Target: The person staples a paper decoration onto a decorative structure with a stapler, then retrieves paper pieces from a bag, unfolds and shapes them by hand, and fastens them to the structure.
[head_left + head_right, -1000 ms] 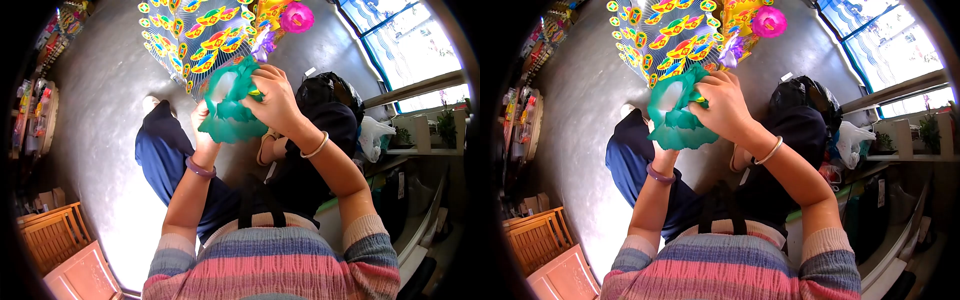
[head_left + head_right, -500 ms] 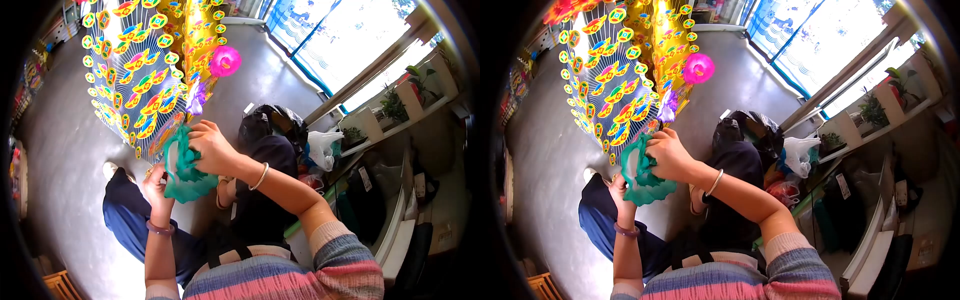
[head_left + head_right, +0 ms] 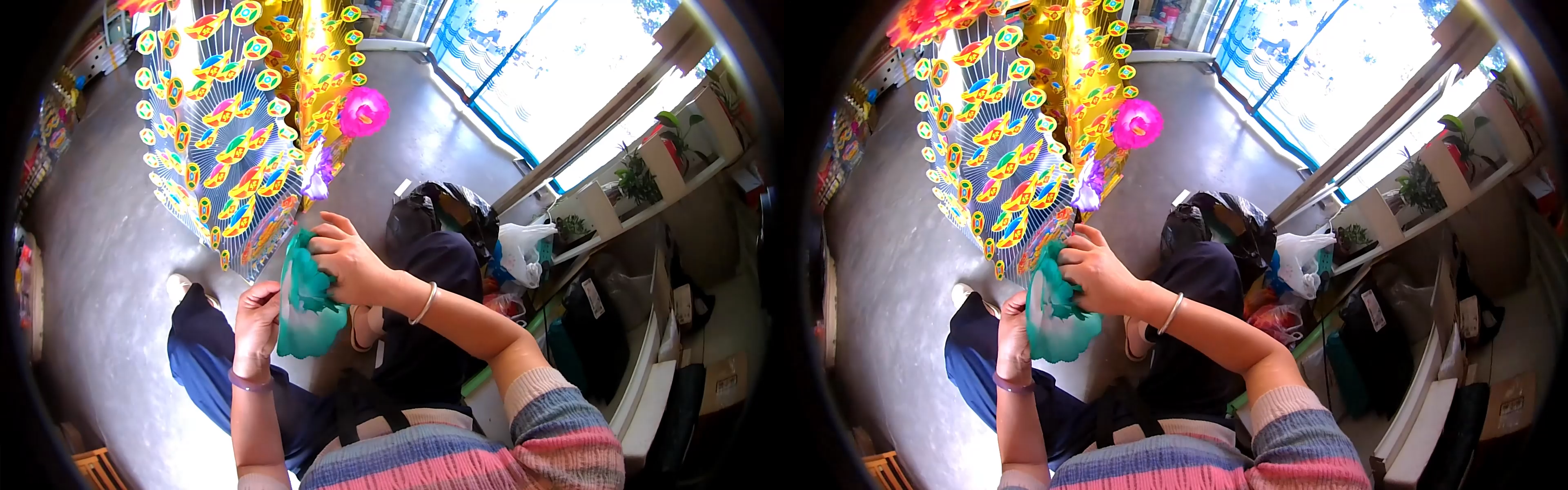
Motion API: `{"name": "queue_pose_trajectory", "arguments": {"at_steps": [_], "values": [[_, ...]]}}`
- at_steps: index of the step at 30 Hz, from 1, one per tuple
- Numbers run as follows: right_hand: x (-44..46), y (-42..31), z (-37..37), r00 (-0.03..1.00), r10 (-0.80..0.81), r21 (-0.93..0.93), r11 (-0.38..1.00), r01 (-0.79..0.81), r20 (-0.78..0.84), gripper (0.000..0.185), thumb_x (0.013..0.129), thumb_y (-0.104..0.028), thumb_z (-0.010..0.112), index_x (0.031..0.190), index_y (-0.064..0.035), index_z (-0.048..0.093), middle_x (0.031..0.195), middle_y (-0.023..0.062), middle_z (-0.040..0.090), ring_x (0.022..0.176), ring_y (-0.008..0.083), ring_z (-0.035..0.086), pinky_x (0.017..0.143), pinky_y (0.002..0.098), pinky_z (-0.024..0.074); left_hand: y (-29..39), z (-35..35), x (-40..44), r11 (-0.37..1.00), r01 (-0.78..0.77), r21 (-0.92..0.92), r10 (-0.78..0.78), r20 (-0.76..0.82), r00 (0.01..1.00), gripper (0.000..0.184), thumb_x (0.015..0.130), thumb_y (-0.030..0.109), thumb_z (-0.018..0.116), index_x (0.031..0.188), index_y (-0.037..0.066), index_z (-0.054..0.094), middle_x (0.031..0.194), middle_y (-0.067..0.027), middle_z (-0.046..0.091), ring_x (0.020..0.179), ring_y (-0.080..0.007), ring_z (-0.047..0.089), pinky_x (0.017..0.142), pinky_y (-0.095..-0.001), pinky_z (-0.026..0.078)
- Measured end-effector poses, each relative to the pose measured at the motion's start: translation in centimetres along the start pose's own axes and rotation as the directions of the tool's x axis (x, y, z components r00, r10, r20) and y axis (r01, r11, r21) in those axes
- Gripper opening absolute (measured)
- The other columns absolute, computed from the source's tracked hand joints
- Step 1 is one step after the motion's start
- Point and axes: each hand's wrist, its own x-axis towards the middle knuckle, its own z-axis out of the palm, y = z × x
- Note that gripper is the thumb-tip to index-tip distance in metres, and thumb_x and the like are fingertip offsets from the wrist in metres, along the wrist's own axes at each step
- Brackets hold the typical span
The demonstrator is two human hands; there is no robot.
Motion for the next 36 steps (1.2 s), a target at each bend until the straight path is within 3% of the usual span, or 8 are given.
{"name": "queue_pose_trajectory", "arguments": {"at_steps": [12,14,20,23,28,30,33,36], "values": [[-0.2,0.0,-0.2,0.998,-0.057,-0.055,0.997,0.058,0.026,0.023,0.052,-0.011,0.069,0.073,-0.0087,0.060,0.083,0.0033,0.055,0.098,0.0244,0.053,0.104,0.0489,0.0281,1.2,3.1,-0.8,0.993,0.079,-0.083,-0.078,0.008,0.997,0.017,0.085,0.008,0.062,0.099,-0.004,0.062,0.086,-0.0059,0.065,0.072,-0.0119,0.062,0.064,-0.0239,0.051],[0.0,0.1,-0.2,0.995,-0.098,-0.058,0.994,0.097,-0.006,0.023,0.052,-0.010,0.069,0.073,-0.0090,0.059,0.081,0.0032,0.054,0.096,0.0247,0.053,0.103,0.0491,0.0295,0.9,3.3,-0.6,0.969,0.111,-0.221,-0.117,-0.015,0.993,0.019,0.085,0.008,0.063,0.099,-0.005,0.061,0.085,-0.0065,0.065,0.072,-0.0125,0.062,0.065,-0.0242,0.052],[0.0,0.0,-0.2,0.992,-0.114,-0.051,0.992,0.117,0.059,0.024,0.052,-0.007,0.067,0.074,-0.0073,0.059,0.082,0.0041,0.054,0.097,0.0266,0.051,0.102,0.0492,0.0316,-0.4,1.2,0.2,0.940,0.279,-0.198,-0.274,0.053,0.960,0.020,0.081,0.001,0.062,0.099,-0.007,0.060,0.077,-0.0055,0.063,0.059,-0.0065,0.053,0.052,-0.0182,0.042],[-0.2,0.2,-0.4,0.988,-0.109,-0.066,0.991,0.117,0.112,0.025,0.053,-0.006,0.066,0.077,-0.0058,0.060,0.084,0.0048,0.056,0.099,0.0274,0.051,0.102,0.0490,0.0318,-0.3,1.7,0.1,0.944,0.262,-0.201,-0.258,0.048,0.965,0.018,0.078,-0.002,0.062,0.095,-0.006,0.063,0.075,-0.0047,0.062,0.055,-0.0047,0.048,0.048,-0.0167,0.036],[-0.3,-0.3,-0.3,0.999,-0.036,-0.051,0.998,0.037,0.030,0.024,0.056,-0.005,0.067,0.079,-0.0043,0.060,0.086,0.0078,0.059,0.099,0.0303,0.052,0.097,0.0459,0.0349,0.1,2.2,0.1,0.990,0.068,-0.120,-0.062,0.054,0.997,0.011,0.078,-0.004,0.063,0.089,-0.002,0.066,0.079,-0.0040,0.064,0.065,-0.0064,0.054,0.058,-0.0195,0.042],[-0.7,-0.3,0.1,0.999,0.039,-0.016,0.999,-0.039,0.014,0.023,0.057,-0.004,0.066,0.079,-0.0042,0.060,0.086,0.0086,0.060,0.099,0.0310,0.052,0.095,0.0441,0.0361,0.4,2.4,0.2,0.992,-0.107,0.065,0.103,0.057,0.993,0.011,0.077,-0.006,0.064,0.085,-0.001,0.067,0.076,-0.0016,0.063,0.067,-0.0064,0.054,0.063,-0.0208,0.044],[-1.2,-0.2,0.6,0.982,0.186,0.093,0.978,-0.188,0.028,0.024,0.059,0.001,0.067,0.082,-0.0036,0.062,0.090,0.0112,0.061,0.095,0.0326,0.054,0.087,0.0388,0.0420,0.7,2.4,0.6,0.797,-0.431,0.422,0.409,0.147,0.901,0.015,0.075,-0.013,0.061,0.082,0.000,0.066,0.073,0.0015,0.056,0.063,-0.0076,0.051,0.060,-0.0212,0.042],[-1.5,-0.6,1.1,0.886,0.459,0.346,0.822,-0.451,0.064,0.027,0.062,0.002,0.068,0.088,-0.0030,0.064,0.095,0.0126,0.062,0.090,0.0310,0.059,0.076,0.0355,0.0472,2.2,3.4,-0.1,0.575,-0.460,0.677,0.491,0.164,0.855,0.012,0.074,-0.009,0.065,0.081,0.001,0.066,0.072,-0.0008,0.057,0.062,-0.0093,0.053,0.056,-0.0231,0.042]]}}
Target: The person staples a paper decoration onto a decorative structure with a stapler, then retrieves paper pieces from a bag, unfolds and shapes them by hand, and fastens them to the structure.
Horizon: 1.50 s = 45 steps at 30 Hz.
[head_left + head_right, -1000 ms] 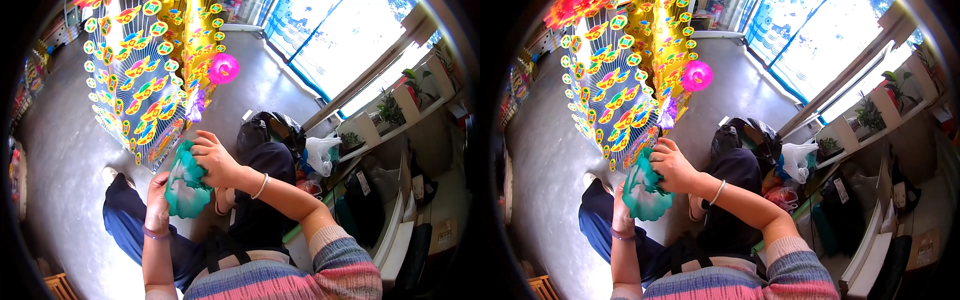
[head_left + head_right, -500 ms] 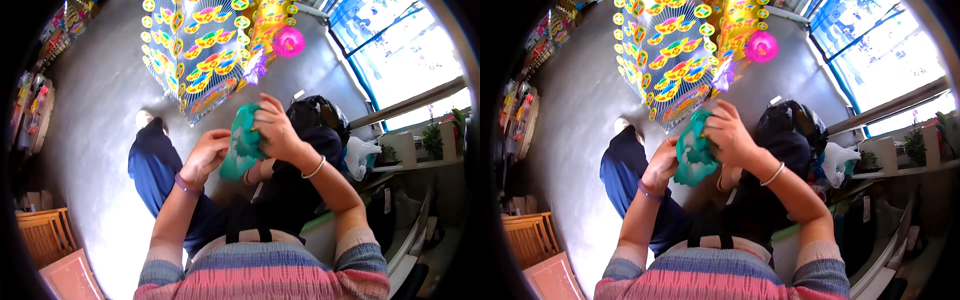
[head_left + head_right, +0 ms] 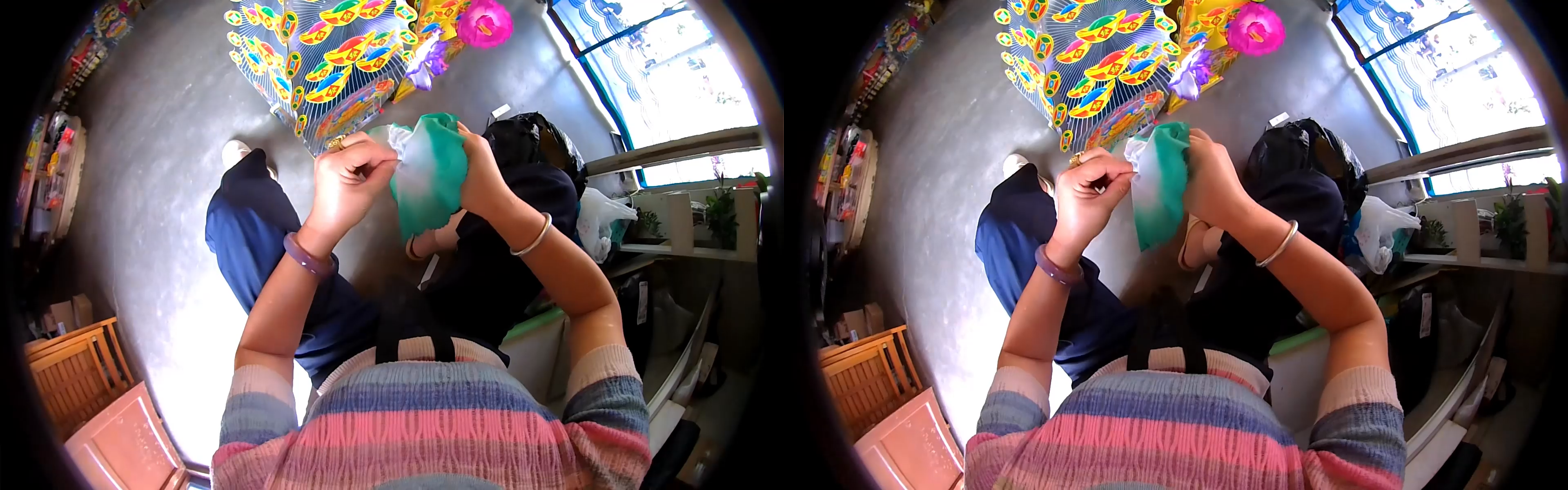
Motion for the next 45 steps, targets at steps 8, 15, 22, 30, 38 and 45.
{"name": "queue_pose_trajectory", "arguments": {"at_steps": [8,15,22,30,38,45], "values": [[0.4,0.4,-0.1,0.906,0.329,0.564,0.710,-0.423,0.266,0.016,0.087,-0.010,0.057,0.097,0.0021,0.062,0.084,0.0025,0.062,0.074,0.0075,0.056,0.067,0.0225,0.0455,-0.8,0.1,0.8,0.868,-0.364,0.337,0.409,-0.069,0.910,0.010,0.073,-0.006,0.066,0.080,0.001,0.064,0.071,-0.0031,0.058,0.065,-0.0104,0.056,0.058,-0.0243,0.045],[2.2,-2.3,-3.6,0.995,0.017,0.384,0.922,-0.054,0.100,0.044,0.086,-0.010,0.057,0.128,-0.0011,0.048,0.123,0.0085,0.054,0.115,0.0157,0.048,0.101,0.0308,0.0340,-3.3,-1.5,-0.5,0.226,0.342,-0.912,-0.304,0.268,0.914,0.015,0.085,0.005,0.058,0.099,0.002,0.060,0.094,-0.0035,0.060,0.085,-0.0129,0.058,0.074,-0.0248,0.047],[2.9,-2.5,-3.2,0.934,0.228,0.063,0.965,-0.255,0.275,0.027,0.083,-0.009,0.061,0.109,0.0010,0.060,0.097,0.0041,0.064,0.091,0.0106,0.058,0.083,0.0273,0.0462,-2.2,-0.9,-1.9,0.267,0.315,-0.911,-0.263,0.245,0.933,0.027,0.088,0.012,0.056,0.113,0.004,0.052,0.107,-0.0057,0.056,0.096,-0.0154,0.054,0.082,-0.0286,0.046],[2.7,-2.3,-2.8,0.915,0.387,0.533,0.754,-0.384,0.113,0.021,0.086,-0.012,0.060,0.105,-0.0027,0.063,0.092,0.0002,0.063,0.082,0.0091,0.059,0.071,0.0233,0.0469,-3.9,-1.7,-2.9,0.186,0.461,-0.868,-0.251,0.412,0.876,0.038,0.089,0.018,0.058,0.122,0.004,0.046,0.115,-0.0071,0.054,0.103,-0.0167,0.053,0.087,-0.0297,0.047],[3.7,-3.8,-3.3,0.937,-0.281,0.078,0.959,0.271,0.205,0.044,0.069,0.008,0.052,0.110,-0.0032,0.061,0.102,0.0083,0.064,0.095,0.0191,0.061,0.085,0.0291,0.0468,-0.7,-0.5,-1.8,0.565,0.301,-0.768,-0.080,0.312,0.947,0.048,0.088,0.020,0.059,0.129,0.003,0.040,0.125,-0.0108,0.050,0.110,-0.0202,0.052,0.091,-0.0331,0.046],[3.9,-2.7,-2.7,0.970,-0.044,0.130,0.991,0.013,0.238,0.037,0.065,0.013,0.054,0.099,0.0015,0.064,0.094,0.0085,0.065,0.091,0.0167,0.061,0.080,0.0280,0.0483,0.1,-0.9,-1.4,0.650,0.278,-0.707,-0.082,0.299,0.951,0.046,0.090,0.019,0.055,0.130,0.002,0.039,0.126,-0.0119,0.049,0.112,-0.0218,0.051,0.093,-0.0338,0.045]]}}
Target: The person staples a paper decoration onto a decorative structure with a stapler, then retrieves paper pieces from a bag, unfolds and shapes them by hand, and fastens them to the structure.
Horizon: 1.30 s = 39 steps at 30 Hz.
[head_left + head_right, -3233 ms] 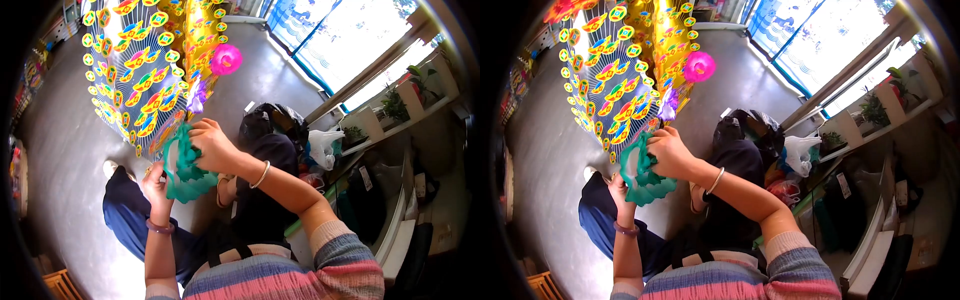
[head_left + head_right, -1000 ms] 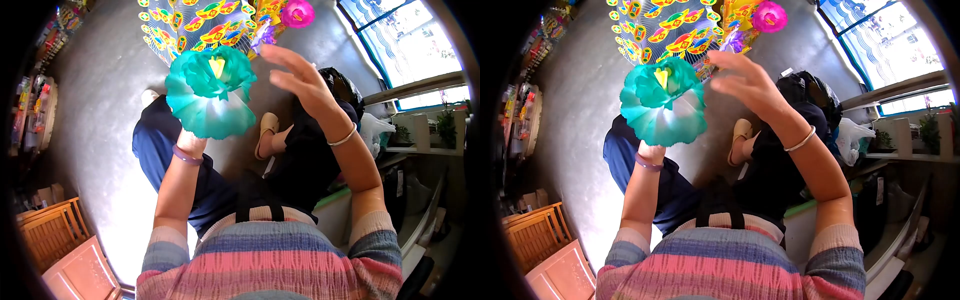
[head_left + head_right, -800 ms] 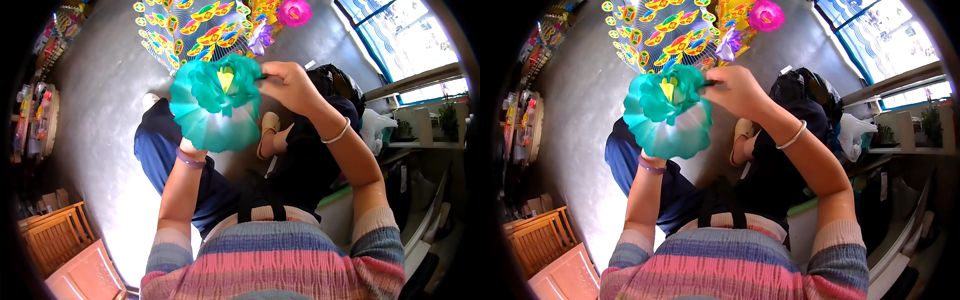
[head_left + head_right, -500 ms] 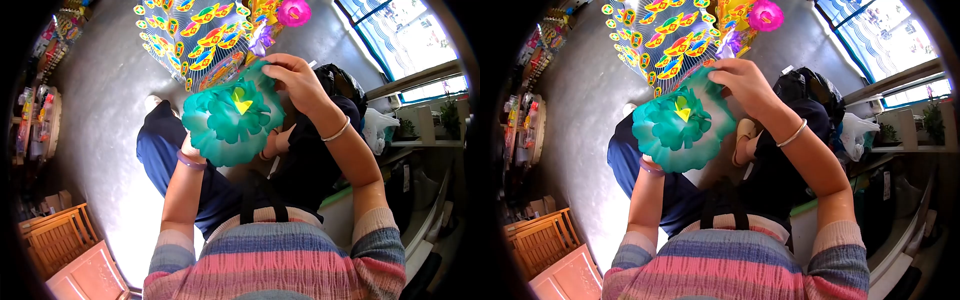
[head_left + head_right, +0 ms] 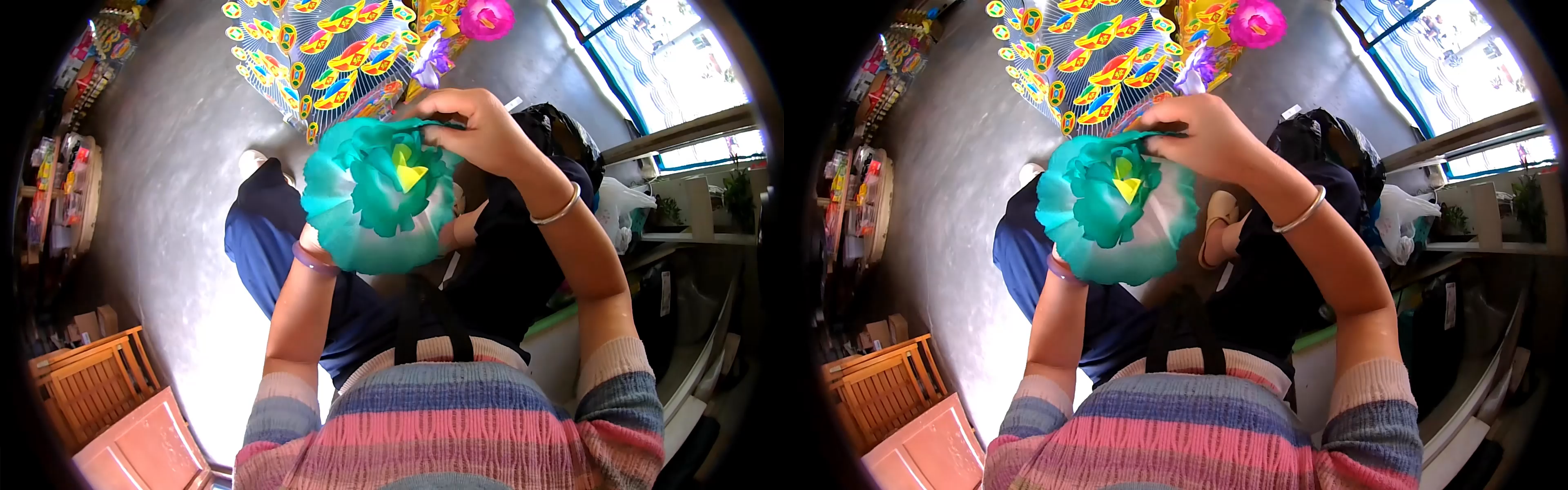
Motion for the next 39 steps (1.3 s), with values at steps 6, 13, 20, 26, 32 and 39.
{"name": "queue_pose_trajectory", "arguments": {"at_steps": [6,13,20,26,32,39], "values": [[-0.2,0.2,0.9,0.983,-0.180,-0.070,0.981,0.182,0.032,0.033,0.067,0.008,0.062,0.098,-0.0006,0.066,0.095,0.0076,0.064,0.089,0.0168,0.062,0.079,0.0272,0.0487,0.1,0.8,-0.6,0.988,0.058,-0.145,-0.057,0.014,0.998,0.049,0.092,0.026,0.052,0.131,-0.001,0.039,0.125,-0.0154,0.050,0.109,-0.0241,0.054,0.091,-0.0376,0.047],[-0.1,0.6,1.5,0.956,-0.292,-0.238,0.929,0.282,-0.009,0.030,0.067,0.002,0.068,0.097,-0.0041,0.067,0.087,0.0079,0.064,0.079,0.0159,0.062,0.073,0.0265,0.0494,-0.5,0.1,-0.9,0.918,0.175,-0.355,-0.147,0.105,0.984,0.045,0.092,0.017,0.050,0.132,-0.001,0.038,0.128,-0.0129,0.049,0.113,-0.0231,0.052,0.094,-0.0360,0.045],[-0.6,1.3,2.0,0.983,-0.183,-0.208,0.962,0.176,-0.017,0.030,0.066,-0.007,0.074,0.095,-0.0027,0.067,0.084,0.0076,0.065,0.079,0.0158,0.062,0.071,0.0272,0.0492,-0.4,0.8,-0.7,0.985,0.126,-0.117,-0.120,0.059,0.991,0.050,0.088,0.022,0.056,0.131,0.001,0.041,0.128,-0.0106,0.050,0.113,-0.0211,0.052,0.096,-0.0344,0.043],[-0.6,2.0,2.0,0.983,-0.182,-0.167,0.970,0.177,-0.013,0.031,0.064,-0.004,0.072,0.094,-0.0028,0.067,0.084,0.0070,0.065,0.077,0.0154,0.062,0.070,0.0275,0.0491,-1.3,0.6,-0.8,0.867,0.183,-0.463,-0.133,0.139,0.981,0.045,0.094,0.024,0.045,0.132,0.001,0.038,0.132,-0.0106,0.047,0.116,-0.0217,0.049,0.098,-0.0352,0.041],[-0.6,1.9,1.6,0.995,-0.101,-0.037,0.994,0.100,-0.026,0.027,0.072,-0.009,0.071,0.098,-0.0012,0.066,0.088,0.0055,0.067,0.080,0.0119,0.061,0.072,0.0248,0.0477,-0.8,0.8,-0.8,0.999,0.009,0.031,-0.012,0.095,0.995,0.043,0.090,0.019,0.052,0.129,0.003,0.042,0.128,-0.0094,0.050,0.113,-0.0201,0.051,0.095,-0.0337,0.043],[-0.4,1.8,0.9,0.998,0.049,0.023,0.999,-0.048,-0.046,0.027,0.076,-0.008,0.070,0.100,0.0032,0.063,0.093,0.0076,0.066,0.086,0.0115,0.059,0.078,0.0269,0.0476,0.1,0.8,-0.4,0.703,-0.239,0.670,0.115,0.224,0.968,0.056,0.080,0.025,0.064,0.129,0.007,0.044,0.126,-0.0056,0.051,0.112,-0.0203,0.049,0.097,-0.0338,0.038]]}}
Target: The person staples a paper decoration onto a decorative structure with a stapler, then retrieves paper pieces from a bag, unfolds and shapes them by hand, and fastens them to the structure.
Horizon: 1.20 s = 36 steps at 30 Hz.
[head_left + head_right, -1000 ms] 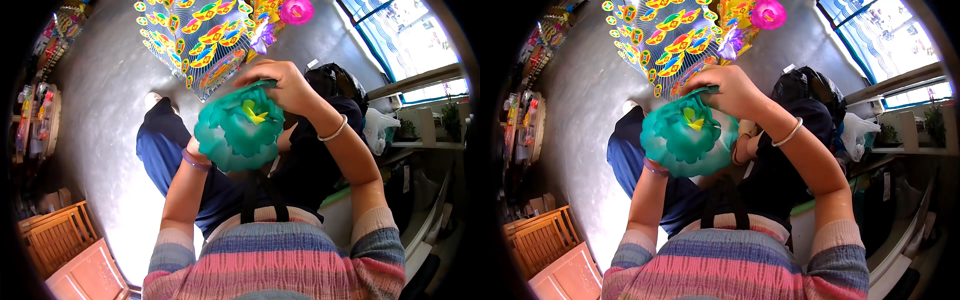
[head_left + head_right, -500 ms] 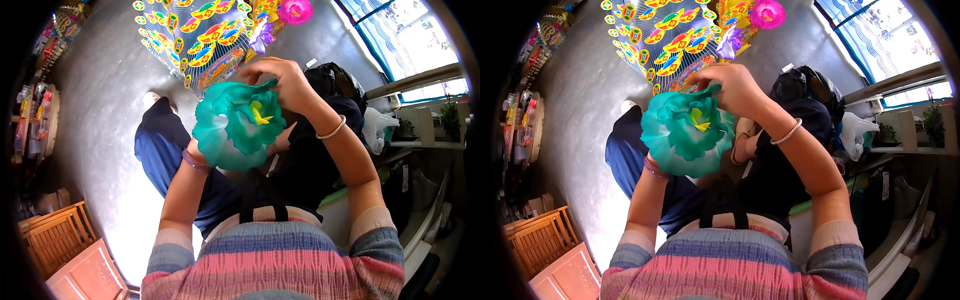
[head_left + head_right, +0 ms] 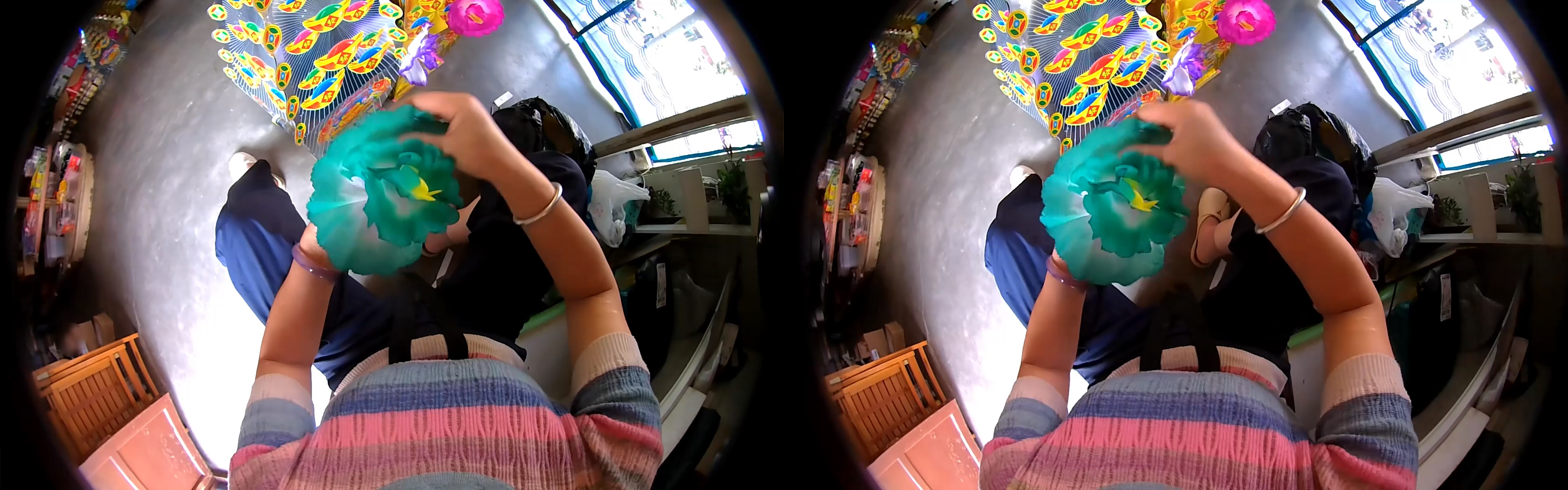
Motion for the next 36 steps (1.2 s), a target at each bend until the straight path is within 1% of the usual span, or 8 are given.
{"name": "queue_pose_trajectory", "arguments": {"at_steps": [2,9,12,16,23,26,30,36], "values": [[-0.4,-0.3,0.8,0.995,-0.097,-0.054,0.994,0.098,0.025,0.022,0.078,-0.004,0.067,0.099,0.0031,0.063,0.093,0.0070,0.066,0.086,0.0110,0.059,0.078,0.0269,0.0476,-0.7,1.0,-0.6,0.785,0.176,-0.594,-0.221,-0.003,0.975,0.055,0.081,0.025,0.064,0.129,0.008,0.043,0.126,-0.0061,0.050,0.113,-0.0197,0.048,0.096,-0.0330,0.039],[0.7,-0.5,-1.1,0.993,0.032,0.006,0.999,-0.032,-0.114,0.013,0.084,-0.009,0.063,0.092,0.0011,0.065,0.078,-0.0014,0.062,0.072,0.0036,0.055,0.065,0.0209,0.0455,-3.2,0.0,-1.3,0.993,-0.001,0.119,-0.009,0.083,0.997,0.047,0.091,0.025,0.051,0.132,0.006,0.038,0.131,-0.0054,0.045,0.116,-0.0188,0.045,0.100,-0.0325,0.035],[0.9,0.0,-1.4,0.979,0.097,0.271,0.961,-0.045,-0.179,0.033,0.089,-0.020,0.058,0.116,-0.0006,0.058,0.107,0.0057,0.062,0.098,0.0099,0.056,0.086,0.0243,0.0441,-3.7,-0.1,-1.6,0.973,0.104,-0.204,-0.112,-0.028,0.993,0.044,0.093,0.023,0.048,0.131,0.005,0.038,0.128,-0.0073,0.047,0.113,-0.0197,0.048,0.098,-0.0323,0.038],[-1.2,1.6,-0.2,0.976,0.156,0.600,0.770,-0.218,0.155,0.058,0.088,-0.019,0.059,0.136,0.0024,0.035,0.126,0.0132,0.050,0.114,0.0206,0.051,0.089,0.0316,0.0455,-5.1,-1.1,-2.4,0.608,0.108,-0.787,-0.362,-0.154,0.919,0.042,0.093,0.021,0.049,0.131,0.004,0.039,0.125,-0.0094,0.049,0.109,-0.0205,0.051,0.094,-0.0322,0.042],[-2.6,-0.2,-0.9,0.972,0.224,0.710,0.673,-0.206,0.069,0.040,0.083,-0.001,0.056,0.122,0.0039,0.051,0.098,0.0039,0.058,0.096,0.0092,0.057,0.081,0.0196,0.0443,-2.9,-1.1,-0.3,0.474,-0.007,-0.881,-0.347,-0.194,0.918,0.044,0.093,0.022,0.051,0.131,0.005,0.039,0.126,-0.0096,0.048,0.111,-0.0208,0.051,0.094,-0.0335,0.043],[-2.3,-1.0,-1.4,0.962,-0.062,0.061,0.995,0.080,-0.266,0.035,0.083,-0.004,0.059,0.117,0.0019,0.054,0.104,0.0042,0.058,0.098,0.0102,0.056,0.083,0.0220,0.0430,-1.8,-0.8,0.5,0.492,-0.027,-0.870,-0.308,-0.203,0.929,0.044,0.092,0.022,0.051,0.131,0.005,0.039,0.127,-0.0096,0.048,0.111,-0.0210,0.051,0.095,-0.0341,0.043],[-2.5,-6.2,-0.9,0.859,-0.494,-0.585,0.740,0.333,-0.134,0.023,0.068,-0.009,0.073,0.089,-0.0050,0.065,0.108,0.0056,0.059,0.110,0.0264,0.052,0.091,0.0371,0.0404,-0.9,-0.4,1.3,0.525,-0.048,-0.850,-0.268,-0.219,0.938,0.045,0.092,0.023,0.053,0.131,0.005,0.040,0.128,-0.0097,0.048,0.112,-0.0212,0.051,0.095,-0.0348,0.043],[-1.8,-5.0,2.0,0.874,-0.464,-0.688,0.682,0.250,-0.142,0.019,0.062,-0.015,0.075,0.073,-0.0042,0.065,0.107,0.0064,0.057,0.116,0.0291,0.045,0.094,0.0423,0.0356,-0.4,0.1,1.7,0.561,-0.054,-0.826,-0.286,-0.255,0.924,0.047,0.091,0.024,0.054,0.132,0.005,0.041,0.129,-0.0094,0.048,0.113,-0.0210,0.051,0.095,-0.0353,0.045]]}}
